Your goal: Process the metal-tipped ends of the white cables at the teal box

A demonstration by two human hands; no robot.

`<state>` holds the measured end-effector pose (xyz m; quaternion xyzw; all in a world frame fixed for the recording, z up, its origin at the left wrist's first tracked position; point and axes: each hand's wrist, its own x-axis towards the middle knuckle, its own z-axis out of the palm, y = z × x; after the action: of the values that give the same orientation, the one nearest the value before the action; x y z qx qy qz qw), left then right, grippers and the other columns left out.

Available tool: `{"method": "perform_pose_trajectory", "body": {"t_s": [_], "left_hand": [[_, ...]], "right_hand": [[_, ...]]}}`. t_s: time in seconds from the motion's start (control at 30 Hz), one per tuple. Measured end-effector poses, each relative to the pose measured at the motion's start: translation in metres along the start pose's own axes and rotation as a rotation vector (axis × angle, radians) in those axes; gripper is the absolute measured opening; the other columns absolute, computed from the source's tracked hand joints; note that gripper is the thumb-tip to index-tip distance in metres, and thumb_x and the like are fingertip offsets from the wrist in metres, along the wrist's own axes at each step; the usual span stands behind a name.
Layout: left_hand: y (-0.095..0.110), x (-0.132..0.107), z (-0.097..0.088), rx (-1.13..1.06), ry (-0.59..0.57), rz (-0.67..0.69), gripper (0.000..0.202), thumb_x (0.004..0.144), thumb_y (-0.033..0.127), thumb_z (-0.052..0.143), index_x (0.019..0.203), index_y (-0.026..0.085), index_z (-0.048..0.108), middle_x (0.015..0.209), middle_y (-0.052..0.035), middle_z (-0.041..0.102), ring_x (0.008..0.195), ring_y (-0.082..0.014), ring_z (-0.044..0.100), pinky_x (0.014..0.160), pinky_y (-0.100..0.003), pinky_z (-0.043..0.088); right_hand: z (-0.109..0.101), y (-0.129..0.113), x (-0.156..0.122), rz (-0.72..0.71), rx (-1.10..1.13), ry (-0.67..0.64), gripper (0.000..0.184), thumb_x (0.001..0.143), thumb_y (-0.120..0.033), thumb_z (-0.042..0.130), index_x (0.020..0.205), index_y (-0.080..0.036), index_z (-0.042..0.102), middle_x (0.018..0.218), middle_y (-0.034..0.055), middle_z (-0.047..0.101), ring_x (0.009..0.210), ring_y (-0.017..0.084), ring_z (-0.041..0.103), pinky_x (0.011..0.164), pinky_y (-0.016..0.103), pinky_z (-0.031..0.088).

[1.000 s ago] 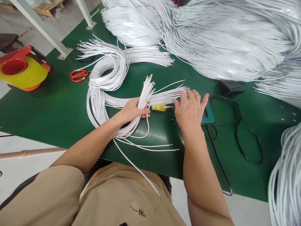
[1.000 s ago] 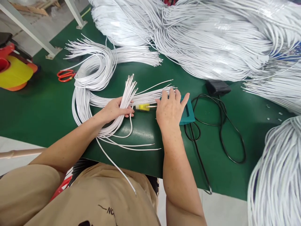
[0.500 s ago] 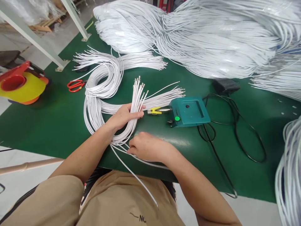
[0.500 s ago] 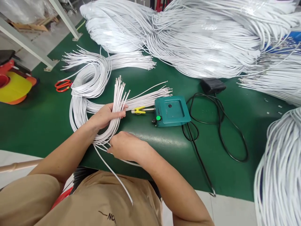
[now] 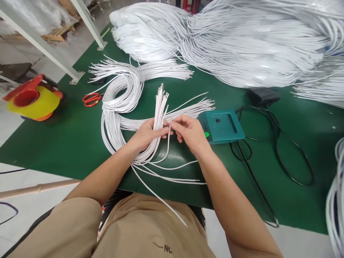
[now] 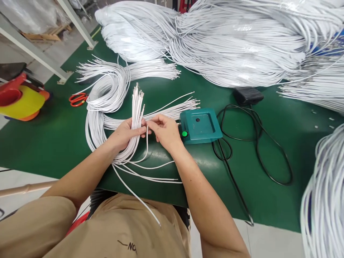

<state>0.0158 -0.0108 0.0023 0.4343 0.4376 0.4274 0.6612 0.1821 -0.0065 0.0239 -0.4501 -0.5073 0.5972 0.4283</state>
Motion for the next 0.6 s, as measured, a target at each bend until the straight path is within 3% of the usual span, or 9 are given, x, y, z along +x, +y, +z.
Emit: {"method": "perform_pose_trajectory", "body": {"t_s": [0.13,0.37,0.6], "left_hand": [[0.0012,0.0015,-0.0001,0.004,0.014,-0.002,0.040,0.060,0.026,0.086,0.081,0.015,0.054,0.070,0.0037,0.060,0.066,-0.0102,0.064,0.053,-0.017,0.042],[0.0013,0.0007,0.0020,0.073,0.019,0.029,0.039,0.064,0.027,0.083,0.083,0.015,0.051,0.077,0.0020,0.062,0.068,-0.0105,0.065,0.052,-0.017,0.041],[-0.0006,0.0014,-0.0007,0.004,0.013,0.057,0.038,0.069,0.026,0.080,0.083,0.016,0.046,0.077,0.0009,0.064,0.066,-0.0096,0.064,0.052,-0.018,0.039]], "right_hand": [[0.0045,0.0007,0.0005,0.013,-0.018,-0.033,0.023,0.075,-0.039,0.070,0.077,-0.017,0.064,0.062,-0.0030,0.061,0.045,0.007,0.045,0.039,0.021,0.036],[0.0024,0.0064,0.0035,-0.009,0.004,0.075,0.022,0.073,-0.036,0.071,0.065,-0.016,0.064,0.052,-0.0049,0.054,0.042,0.006,0.043,0.043,0.022,0.035],[0.0060,0.0079,0.0043,0.228,0.433,-0.057,0.023,0.067,-0.031,0.076,0.062,-0.015,0.061,0.052,-0.0049,0.049,0.047,0.006,0.040,0.046,0.020,0.037]]}}
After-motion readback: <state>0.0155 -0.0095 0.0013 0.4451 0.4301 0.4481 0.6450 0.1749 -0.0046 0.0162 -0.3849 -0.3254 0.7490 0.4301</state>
